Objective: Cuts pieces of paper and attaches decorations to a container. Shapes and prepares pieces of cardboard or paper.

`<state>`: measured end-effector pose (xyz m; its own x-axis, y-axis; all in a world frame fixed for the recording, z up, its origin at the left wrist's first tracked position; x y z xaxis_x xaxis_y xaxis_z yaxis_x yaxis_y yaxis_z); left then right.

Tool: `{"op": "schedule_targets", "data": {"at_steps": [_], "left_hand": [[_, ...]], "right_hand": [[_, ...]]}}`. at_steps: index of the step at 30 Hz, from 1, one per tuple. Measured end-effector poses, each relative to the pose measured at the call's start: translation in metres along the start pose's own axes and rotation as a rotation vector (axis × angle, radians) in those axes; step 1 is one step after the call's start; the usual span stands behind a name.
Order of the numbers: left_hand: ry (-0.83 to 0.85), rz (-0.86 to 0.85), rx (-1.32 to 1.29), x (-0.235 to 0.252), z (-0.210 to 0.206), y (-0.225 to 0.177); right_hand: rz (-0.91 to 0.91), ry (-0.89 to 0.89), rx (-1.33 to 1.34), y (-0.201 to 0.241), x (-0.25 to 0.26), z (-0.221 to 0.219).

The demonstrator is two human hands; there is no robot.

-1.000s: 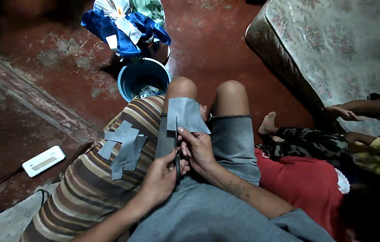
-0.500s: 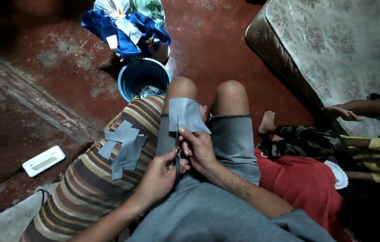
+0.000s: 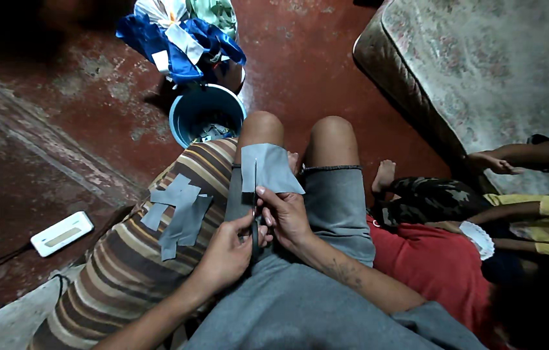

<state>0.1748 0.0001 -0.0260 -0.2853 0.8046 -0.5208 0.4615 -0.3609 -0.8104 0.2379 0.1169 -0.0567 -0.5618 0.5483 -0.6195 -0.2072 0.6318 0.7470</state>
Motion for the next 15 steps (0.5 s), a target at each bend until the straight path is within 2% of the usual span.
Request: {"op": "schedule_targets", "data": {"at_steps": [3, 8, 15], "left_hand": [[0.003, -0.002, -0.017, -0.0002, -0.0003, 0.0003], [0.007, -0.029, 0.097, 0.0037, 0.0034, -0.0039], [-0.004, -0.031, 0.020, 0.0038, 0.0038, -0.0009]], "right_hand": [[-0.004, 0.001, -0.002, -0.0006, -0.0006, -0.0001], [-0.011, 0.022, -0.024, -0.0032, -0.0009, 0.0009], [-0.011, 0.026, -0.004, -0.0052, -0.0023, 0.0012]]}}
Point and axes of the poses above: each hand's wrist, its own x-axis towards the middle knuckle, its own z-axis out of the back of the hand, y = z × x, the point moved 7 cm from there along x, towards the middle knuckle, and after that the axes turned 10 degrees about -x, right-handed, at the moved point
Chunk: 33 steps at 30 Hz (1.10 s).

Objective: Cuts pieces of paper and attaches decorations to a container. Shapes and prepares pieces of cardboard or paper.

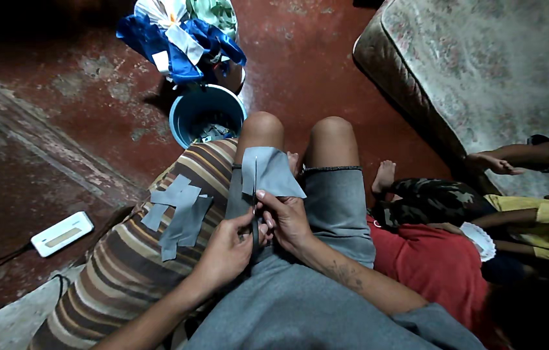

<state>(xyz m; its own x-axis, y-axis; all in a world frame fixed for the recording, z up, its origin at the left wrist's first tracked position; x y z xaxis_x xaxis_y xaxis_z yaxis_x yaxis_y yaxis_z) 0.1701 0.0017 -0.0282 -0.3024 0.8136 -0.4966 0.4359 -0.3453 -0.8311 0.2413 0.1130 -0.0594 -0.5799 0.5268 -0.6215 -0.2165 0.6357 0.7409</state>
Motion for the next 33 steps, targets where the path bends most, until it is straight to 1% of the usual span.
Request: {"op": "schedule_targets", "data": {"at_steps": [3, 6, 9, 11, 13, 14, 15, 16, 18, 19, 20, 21, 22, 24, 27, 29, 33], "left_hand": [[0.005, -0.022, 0.056, 0.002, 0.001, -0.002], [0.000, -0.009, 0.078, 0.002, 0.003, -0.003], [-0.006, -0.006, 0.094, 0.001, 0.003, -0.004], [-0.006, -0.025, 0.088, 0.000, 0.005, -0.002], [-0.003, -0.021, 0.098, -0.001, 0.007, -0.001], [-0.001, -0.010, 0.105, -0.002, 0.007, 0.000], [0.011, 0.005, 0.096, -0.001, 0.007, 0.001], [0.019, 0.011, 0.093, -0.001, 0.007, 0.002], [0.013, -0.001, 0.107, 0.001, 0.008, 0.003], [0.010, -0.009, 0.120, 0.002, 0.008, 0.003], [0.005, -0.015, 0.142, 0.002, 0.007, 0.002], [0.002, -0.018, 0.163, 0.002, 0.008, 0.000], [-0.003, -0.026, 0.175, 0.002, 0.008, -0.001], [-0.007, -0.042, 0.185, 0.002, 0.009, 0.000], [-0.007, -0.068, 0.194, 0.001, 0.011, 0.001], [0.003, -0.077, 0.181, 0.001, 0.010, 0.002], [0.003, -0.092, 0.164, 0.004, 0.010, 0.001]], "right_hand": [[0.009, 0.000, 0.002, -0.001, 0.001, 0.001], [0.020, 0.004, 0.016, -0.002, 0.001, 0.001], [0.031, 0.066, -0.024, -0.002, 0.000, 0.002], [-0.016, 0.200, -0.204, 0.002, -0.007, 0.005], [-0.091, 0.426, -0.564, 0.018, -0.018, 0.014], [-0.064, 0.506, -0.796, 0.035, -0.021, 0.020], [0.037, 0.518, -1.009, 0.060, -0.021, 0.025], [0.197, 0.464, -1.184, 0.089, -0.018, 0.027], [0.636, 0.350, -1.368, 0.139, -0.007, 0.018], [0.819, 0.379, -1.403, 0.155, 0.002, 0.007], [0.917, 0.473, -1.399, 0.163, 0.015, -0.005], [0.966, 0.610, -1.369, 0.165, 0.030, -0.020], [0.970, 0.746, -1.345, 0.164, 0.046, -0.033], [0.902, 1.001, -1.295, 0.159, 0.069, -0.052], [0.776, 1.225, -1.248, 0.155, 0.076, -0.070], [0.706, 1.320, -1.197, 0.153, 0.073, -0.076], [0.534, 1.330, -0.955, 0.146, 0.087, -0.073]]}}
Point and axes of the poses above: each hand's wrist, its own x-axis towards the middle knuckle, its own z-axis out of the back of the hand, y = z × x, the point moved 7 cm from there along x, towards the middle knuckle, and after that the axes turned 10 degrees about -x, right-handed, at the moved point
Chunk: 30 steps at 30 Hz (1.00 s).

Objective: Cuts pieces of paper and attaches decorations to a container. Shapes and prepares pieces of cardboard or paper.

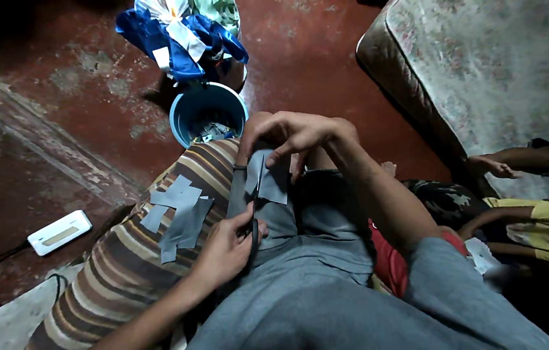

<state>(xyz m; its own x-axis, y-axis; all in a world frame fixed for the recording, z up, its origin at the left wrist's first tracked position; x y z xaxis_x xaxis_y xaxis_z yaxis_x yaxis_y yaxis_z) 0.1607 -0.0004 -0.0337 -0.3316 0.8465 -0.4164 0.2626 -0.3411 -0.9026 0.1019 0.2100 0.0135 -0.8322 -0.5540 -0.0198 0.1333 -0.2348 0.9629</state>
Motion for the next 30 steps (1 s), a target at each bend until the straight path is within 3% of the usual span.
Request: {"op": "schedule_targets", "data": {"at_steps": [10, 30], "left_hand": [[0.015, 0.011, 0.009, 0.002, 0.003, -0.001], [0.039, -0.018, -0.003, 0.005, 0.005, -0.003]], "right_hand": [[0.022, 0.045, 0.108, -0.010, -0.002, -0.006], [0.059, 0.024, 0.003, 0.005, -0.001, -0.003]]}}
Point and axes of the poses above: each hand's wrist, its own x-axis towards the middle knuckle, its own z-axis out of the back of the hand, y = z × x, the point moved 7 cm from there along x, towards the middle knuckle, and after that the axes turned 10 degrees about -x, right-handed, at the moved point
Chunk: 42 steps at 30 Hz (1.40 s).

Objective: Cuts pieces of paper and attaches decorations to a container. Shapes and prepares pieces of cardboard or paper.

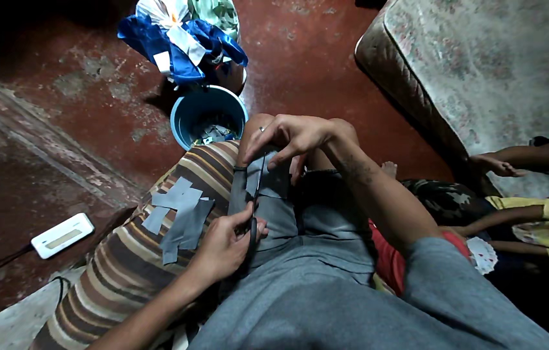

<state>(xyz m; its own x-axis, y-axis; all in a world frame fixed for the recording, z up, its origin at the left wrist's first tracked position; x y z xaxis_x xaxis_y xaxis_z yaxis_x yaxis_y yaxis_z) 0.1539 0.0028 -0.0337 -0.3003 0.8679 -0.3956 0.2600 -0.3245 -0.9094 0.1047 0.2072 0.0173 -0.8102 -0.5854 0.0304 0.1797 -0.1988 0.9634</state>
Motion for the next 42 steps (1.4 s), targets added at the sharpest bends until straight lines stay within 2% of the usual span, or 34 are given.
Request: {"op": "schedule_targets", "data": {"at_steps": [25, 30, 35, 42], "left_hand": [[0.001, -0.042, -0.013, 0.002, 0.004, 0.002], [0.005, -0.055, -0.025, 0.000, 0.003, 0.001], [0.010, -0.049, -0.045, 0.001, 0.002, -0.001], [0.013, -0.053, -0.025, 0.001, 0.003, -0.001]], "right_hand": [[-0.056, 0.042, 0.102, -0.007, 0.000, -0.008], [-0.044, 0.001, -0.015, 0.002, -0.006, 0.001], [0.028, -0.023, 0.146, 0.002, -0.007, 0.004], [-0.021, 0.004, 0.144, 0.000, -0.006, 0.001]]}}
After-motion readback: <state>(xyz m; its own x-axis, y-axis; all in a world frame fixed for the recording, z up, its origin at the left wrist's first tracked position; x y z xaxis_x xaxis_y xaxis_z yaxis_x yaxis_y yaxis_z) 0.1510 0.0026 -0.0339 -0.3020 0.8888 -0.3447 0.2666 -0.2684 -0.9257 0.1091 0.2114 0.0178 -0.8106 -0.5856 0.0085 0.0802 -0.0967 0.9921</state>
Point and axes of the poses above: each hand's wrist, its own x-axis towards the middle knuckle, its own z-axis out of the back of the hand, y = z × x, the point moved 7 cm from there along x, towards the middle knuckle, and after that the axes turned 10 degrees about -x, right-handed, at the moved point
